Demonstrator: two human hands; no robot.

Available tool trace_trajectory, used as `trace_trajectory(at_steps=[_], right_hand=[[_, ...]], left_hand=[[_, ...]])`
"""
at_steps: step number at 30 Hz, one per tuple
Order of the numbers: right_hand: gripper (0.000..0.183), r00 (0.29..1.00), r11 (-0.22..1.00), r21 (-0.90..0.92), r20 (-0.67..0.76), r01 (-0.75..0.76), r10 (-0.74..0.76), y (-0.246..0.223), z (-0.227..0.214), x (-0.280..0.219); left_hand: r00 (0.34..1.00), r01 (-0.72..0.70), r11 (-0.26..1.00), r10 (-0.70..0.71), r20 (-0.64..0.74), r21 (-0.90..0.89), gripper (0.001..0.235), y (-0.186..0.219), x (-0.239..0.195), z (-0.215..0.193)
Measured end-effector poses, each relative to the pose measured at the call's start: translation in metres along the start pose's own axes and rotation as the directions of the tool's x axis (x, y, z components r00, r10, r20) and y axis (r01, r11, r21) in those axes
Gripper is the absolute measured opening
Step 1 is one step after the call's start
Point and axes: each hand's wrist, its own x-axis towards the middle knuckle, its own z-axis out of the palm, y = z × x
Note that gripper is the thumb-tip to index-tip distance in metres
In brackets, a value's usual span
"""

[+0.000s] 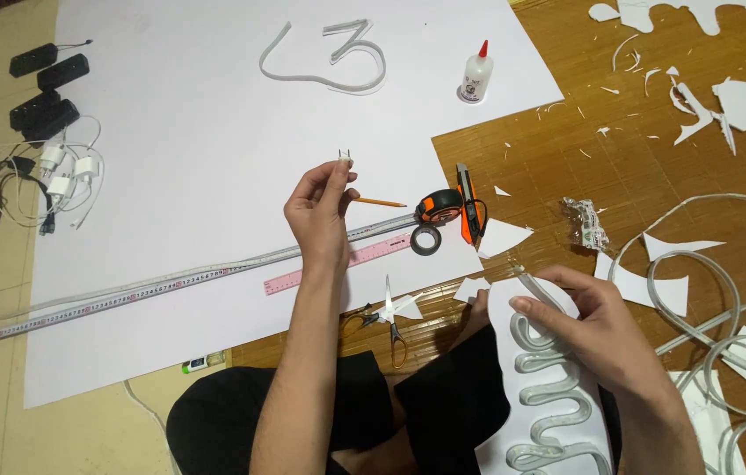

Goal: The person connects wires to LED strips and attaches them to a foam backing to assemble a custom LED neon sign.

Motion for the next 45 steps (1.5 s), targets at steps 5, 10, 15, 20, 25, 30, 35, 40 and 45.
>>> trace_trajectory(at_steps=[5, 10, 15, 20, 25, 30, 35, 40, 45], right_hand=[[0.029, 0.993, 0.993, 0.045, -0.034, -0.109, 0.110, 0.015, -0.028, 0.007], [0.038, 0.961, 0.968, -0.246, -0.254, 0.048, -0.112, 0.075, -0.127, 0.026], [0.046, 0.943, 0.965, -0.242, -0.333, -0.097, 0.012, 0.173, -0.214, 0.047], [0.048, 0.937, 0.955, -0.250, -0.342, -0.163, 0.070, 0.197, -0.217, 0.058], [0.036, 0.934, 0.922, -0.269, -0.299, -0.280, 0.196, 0.170, -0.201, 0.064], [0.026, 0.961, 0.774, -0.585, -0.257, -0.241, 0.105, 0.171, -0.202, 0.095], [0.044, 0.995, 0.667, -0.739, -0.040, -0.088, 0.088, 0.134, -0.160, 0.124], [0.029, 0.952, 0.679, -0.672, 0.146, 0.296, -0.270, 0.038, -0.130, 0.128], [0.036, 0.933, 0.612, -0.726, 0.117, 0.314, -0.340, -0.030, -0.115, 0.124]], left_hand=[[1.000, 0.009, 1.000, -0.009, -0.003, -0.013, 0.014, 0.000, -0.004, 0.001], [0.992, 0.130, 0.991, -0.129, -0.011, 0.028, 0.011, 0.010, -0.029, -0.007], [0.982, 0.188, 0.981, -0.187, 0.024, -0.057, 0.008, 0.000, -0.055, -0.034], [0.982, 0.183, 0.964, -0.187, 0.001, -0.194, 0.010, -0.011, -0.069, -0.050], [0.971, 0.230, 0.956, -0.237, -0.021, -0.181, 0.010, -0.006, -0.081, -0.073], [0.937, 0.345, 0.937, -0.348, -0.029, -0.059, 0.007, -0.001, -0.115, -0.101], [0.937, 0.348, 0.930, -0.349, 0.014, -0.119, 0.011, -0.015, -0.145, -0.134], [0.882, 0.437, 0.894, -0.448, -0.144, -0.103, 0.006, -0.017, -0.146, -0.134], [0.864, 0.489, 0.871, -0.490, -0.119, -0.033, 0.009, -0.019, -0.149, -0.113]])
